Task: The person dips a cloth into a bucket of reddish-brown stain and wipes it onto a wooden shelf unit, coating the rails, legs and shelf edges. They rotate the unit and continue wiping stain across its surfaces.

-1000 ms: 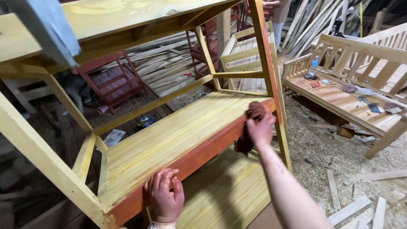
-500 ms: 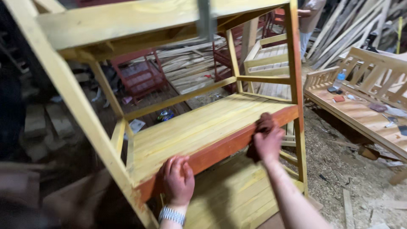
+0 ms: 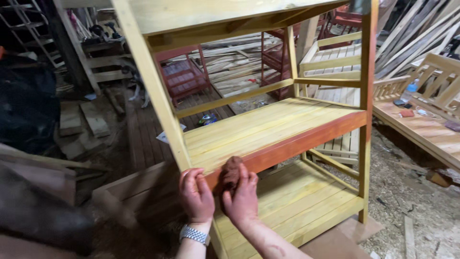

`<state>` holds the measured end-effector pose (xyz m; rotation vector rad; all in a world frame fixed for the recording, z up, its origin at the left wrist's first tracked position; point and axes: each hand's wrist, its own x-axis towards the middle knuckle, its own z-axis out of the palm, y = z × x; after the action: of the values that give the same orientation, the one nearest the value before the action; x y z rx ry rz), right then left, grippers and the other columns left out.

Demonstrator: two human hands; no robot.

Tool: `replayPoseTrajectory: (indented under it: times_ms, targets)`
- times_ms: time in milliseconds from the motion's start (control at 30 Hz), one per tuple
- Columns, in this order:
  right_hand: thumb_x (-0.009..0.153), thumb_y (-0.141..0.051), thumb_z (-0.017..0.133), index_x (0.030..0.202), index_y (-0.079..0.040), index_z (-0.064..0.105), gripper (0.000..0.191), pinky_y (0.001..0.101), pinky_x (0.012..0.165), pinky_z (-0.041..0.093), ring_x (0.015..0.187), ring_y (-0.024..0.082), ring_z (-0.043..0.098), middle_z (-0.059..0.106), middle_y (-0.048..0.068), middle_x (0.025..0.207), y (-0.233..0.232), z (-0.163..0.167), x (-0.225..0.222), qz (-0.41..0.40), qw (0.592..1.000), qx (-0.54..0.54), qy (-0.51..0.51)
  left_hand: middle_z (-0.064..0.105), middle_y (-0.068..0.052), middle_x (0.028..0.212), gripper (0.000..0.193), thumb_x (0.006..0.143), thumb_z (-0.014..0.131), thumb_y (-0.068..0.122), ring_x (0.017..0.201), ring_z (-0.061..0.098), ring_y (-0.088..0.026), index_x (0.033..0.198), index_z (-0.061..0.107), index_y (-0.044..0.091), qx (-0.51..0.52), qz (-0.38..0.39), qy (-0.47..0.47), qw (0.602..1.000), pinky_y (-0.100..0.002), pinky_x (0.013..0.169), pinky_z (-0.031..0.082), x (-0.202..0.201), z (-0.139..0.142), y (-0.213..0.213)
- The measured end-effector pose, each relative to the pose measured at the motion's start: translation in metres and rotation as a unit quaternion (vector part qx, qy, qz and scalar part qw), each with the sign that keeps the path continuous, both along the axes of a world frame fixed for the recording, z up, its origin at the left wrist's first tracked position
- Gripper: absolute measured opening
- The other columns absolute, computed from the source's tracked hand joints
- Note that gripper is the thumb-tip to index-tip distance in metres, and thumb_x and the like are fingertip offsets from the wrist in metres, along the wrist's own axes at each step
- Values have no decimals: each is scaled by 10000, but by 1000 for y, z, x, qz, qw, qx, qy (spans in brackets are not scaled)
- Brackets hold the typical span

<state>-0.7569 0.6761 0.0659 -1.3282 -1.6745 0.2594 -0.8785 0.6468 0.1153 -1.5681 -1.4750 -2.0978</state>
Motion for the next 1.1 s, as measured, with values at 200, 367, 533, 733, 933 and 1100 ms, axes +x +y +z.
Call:
replayPoseTrajectory:
  times_ms: [200,367,533,733,933,1100]
  targets:
    - [718,-192,782,1501,-168,352,894,455,1068,465,1283,453,483,390,265,1410,-35,9,-38,124,986,-108,-31,662,-121,1046,130,995,531,39,1004,646,-249,1051,648,31,-27,14,-77,997,-346,903,519,-53,-43,-18]
    - [726,-87,754,1457,-121,443,795,427,1117,451,1283,404,526,487,251,1352,-42,20,-37,161,986,-34,38,682,-93,989,158,1013,553,64,923,635,-209,1114,670,33,-129,-79,-182,972,-334,854,510,-71,-93,-25]
    - [757,25,622,1472,-137,345,783,388,1027,513,1210,270,586,550,188,1327,-53,32,-46,244,831,-113,487,609,-128,1293,319,955,559,13,1221,589,-227,1269,612,-10,-43,-275,-123,953,-344,1072,433,-65,-139,-38]
    - [724,46,551,1455,-159,357,783,439,995,521,1168,280,583,545,136,1292,-63,37,-41,185,750,-101,627,719,-91,1187,475,844,728,56,1098,679,-188,1295,582,20,-205,-353,-262,874,-355,972,529,-63,-144,-28]
    - [752,-92,629,1509,-119,341,810,458,1055,466,1302,284,525,520,118,1398,-78,17,-24,271,716,-90,637,712,-101,1119,379,875,668,-53,1025,680,-182,1242,602,10,-73,-446,-440,776,-346,938,556,-63,-91,-26]
    - [722,-280,750,1550,-235,231,979,499,1044,474,1332,313,529,485,121,1492,-74,30,-17,248,773,-89,577,714,-90,1090,352,884,658,-71,977,673,-173,1226,631,8,-88,-425,-431,791,-339,884,553,-75,-36,-22]
